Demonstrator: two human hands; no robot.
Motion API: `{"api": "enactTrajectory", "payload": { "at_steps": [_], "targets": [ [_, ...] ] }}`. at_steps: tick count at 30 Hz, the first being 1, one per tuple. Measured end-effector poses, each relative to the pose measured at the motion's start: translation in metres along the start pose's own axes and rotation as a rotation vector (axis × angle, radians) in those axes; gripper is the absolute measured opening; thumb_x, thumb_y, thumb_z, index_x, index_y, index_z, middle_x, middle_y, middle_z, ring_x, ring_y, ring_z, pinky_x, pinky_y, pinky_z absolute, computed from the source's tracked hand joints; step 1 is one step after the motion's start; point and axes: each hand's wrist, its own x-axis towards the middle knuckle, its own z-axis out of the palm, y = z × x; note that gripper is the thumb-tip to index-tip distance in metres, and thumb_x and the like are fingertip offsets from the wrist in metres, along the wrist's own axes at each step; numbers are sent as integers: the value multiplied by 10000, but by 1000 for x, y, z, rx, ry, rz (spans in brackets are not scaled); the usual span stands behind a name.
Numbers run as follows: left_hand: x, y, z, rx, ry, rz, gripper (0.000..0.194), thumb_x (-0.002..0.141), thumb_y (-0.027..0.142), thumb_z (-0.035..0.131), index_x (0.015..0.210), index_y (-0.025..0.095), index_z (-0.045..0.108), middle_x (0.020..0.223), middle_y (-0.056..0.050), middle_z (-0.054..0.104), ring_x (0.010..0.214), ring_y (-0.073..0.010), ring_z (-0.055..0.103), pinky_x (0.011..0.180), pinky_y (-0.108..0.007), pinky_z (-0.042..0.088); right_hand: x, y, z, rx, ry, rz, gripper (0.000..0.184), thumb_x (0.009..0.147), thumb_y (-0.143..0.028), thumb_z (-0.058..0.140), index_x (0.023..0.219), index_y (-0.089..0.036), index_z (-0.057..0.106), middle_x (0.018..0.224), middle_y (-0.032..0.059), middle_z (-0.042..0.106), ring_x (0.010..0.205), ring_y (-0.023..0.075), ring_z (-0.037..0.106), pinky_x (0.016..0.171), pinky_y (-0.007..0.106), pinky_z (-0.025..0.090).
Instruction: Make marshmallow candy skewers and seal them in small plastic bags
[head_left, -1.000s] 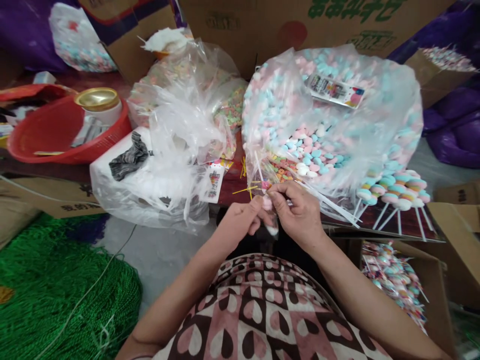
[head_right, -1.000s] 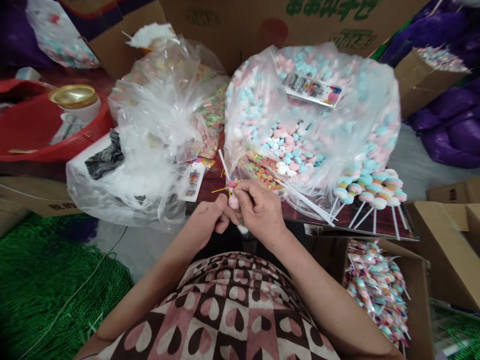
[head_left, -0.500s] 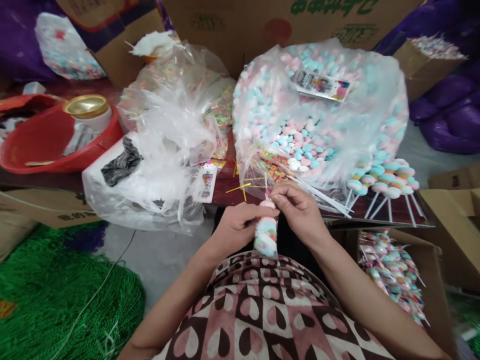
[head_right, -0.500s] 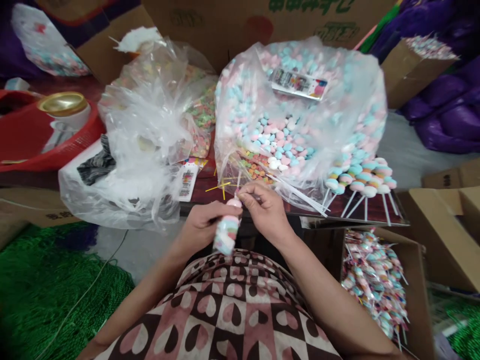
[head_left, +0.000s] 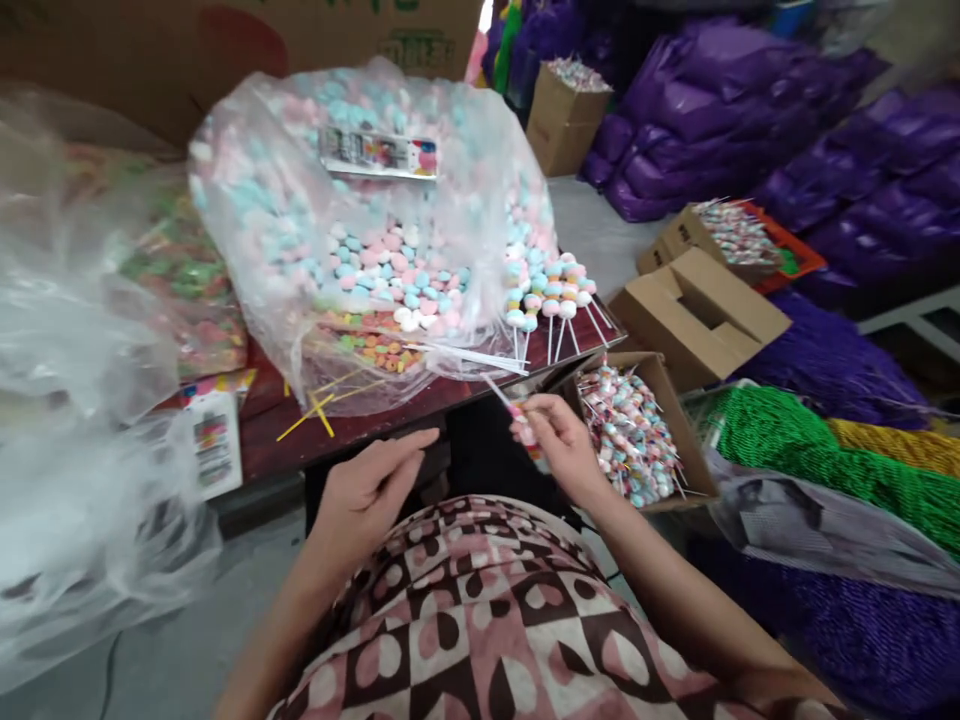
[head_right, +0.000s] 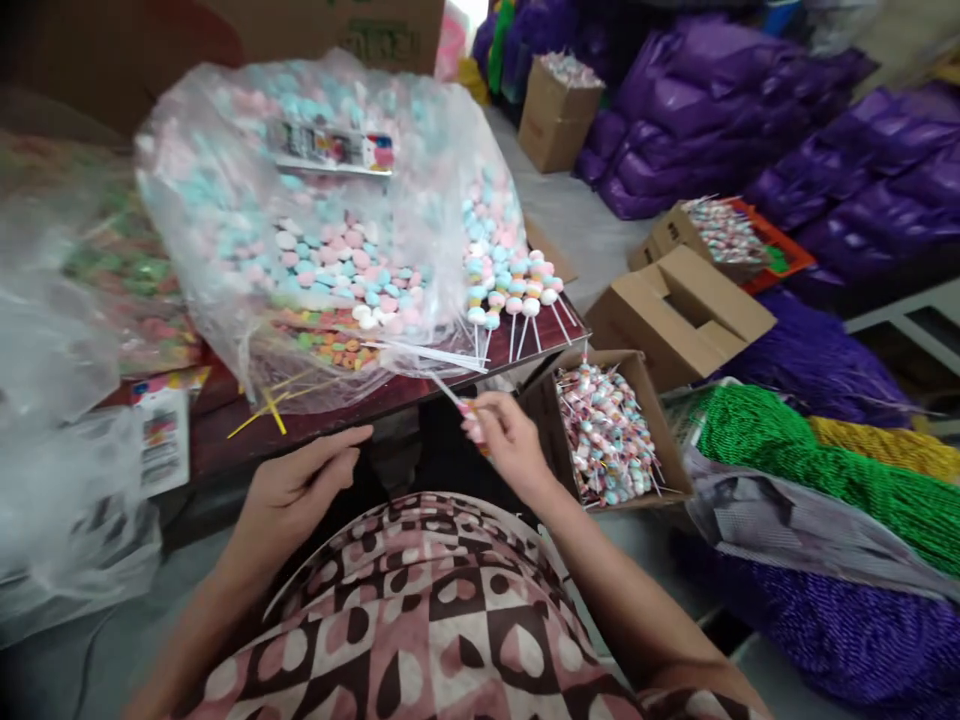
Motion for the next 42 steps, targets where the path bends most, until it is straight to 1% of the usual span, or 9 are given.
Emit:
{"api": "enactTrajectory", "payload": {
  "at_steps": [2,6,10,18,23,29,34,38,42],
  "targets": [
    [0,-1,0,-65,75,-95,272,893,288,566,1113,258,723,653,22,620,592,-116,551,612,-234,439,-2,25,-46,-435,179,10,320,944,-446,393,1048,-204,574,843,56,729,737,169,692,681,296,542],
    [2,-8,3,-249,189,-194,245,890,290,579,1088,264,722,617,42,559,618,-115,537,658,-246,448,3,54,-121,-713,352,105,254,845,-362,508,912,-179,672,755,104,717,694,232,659,689,365,499],
    [3,-10,8,-326,212,-261,239,874,293,587,1059,236,729,602,42,561,607,-115,528,644,-246,435,9,51,-132,-826,351,110,256,798,-332,541,893,-181,724,834,141,748,748,271,682,723,401,507],
    [-13,-6,-9,-484,290,-345,273,871,325,551,1001,186,747,524,41,500,510,-97,469,559,-237,386,24,8,-22,-589,-184,-571,284,902,-419,520,1036,-254,707,947,46,782,807,242,755,765,366,622],
    [-37,-29,-61,-500,571,-344,285,884,307,538,1053,169,721,514,47,485,517,-94,450,591,-242,383,40,-33,64,-441,-464,-923,203,903,-352,552,1005,-275,710,875,16,789,717,211,762,670,289,646],
    [-78,-61,-132,-408,982,-368,257,879,294,547,1049,165,690,546,52,499,550,-95,452,623,-241,392,32,-88,153,-262,-706,-1064,208,891,-210,556,994,-287,720,854,1,788,720,164,760,667,205,627],
    [-97,-94,-184,52,1241,-321,267,913,294,497,1087,189,669,733,-7,611,725,-142,572,757,-289,459,20,-128,212,-198,-872,-1159,231,912,-170,522,1024,-258,703,863,18,785,760,157,757,675,215,618],
    [-95,-127,-222,694,1161,-416,342,877,211,525,1203,178,621,1219,-130,625,1199,-262,527,1048,-424,386,14,-156,253,-153,-958,-1207,217,921,-148,523,1009,-233,703,863,15,783,758,138,751,671,193,601],
    [-86,-151,-248,883,934,-701,423,895,178,503,1307,104,559,1247,-167,620,1203,-297,521,1012,-423,396,12,-185,289,-90,-1024,-1217,219,912,-129,530,998,-228,706,851,0,786,758,125,752,687,176,594]
  ]
}}
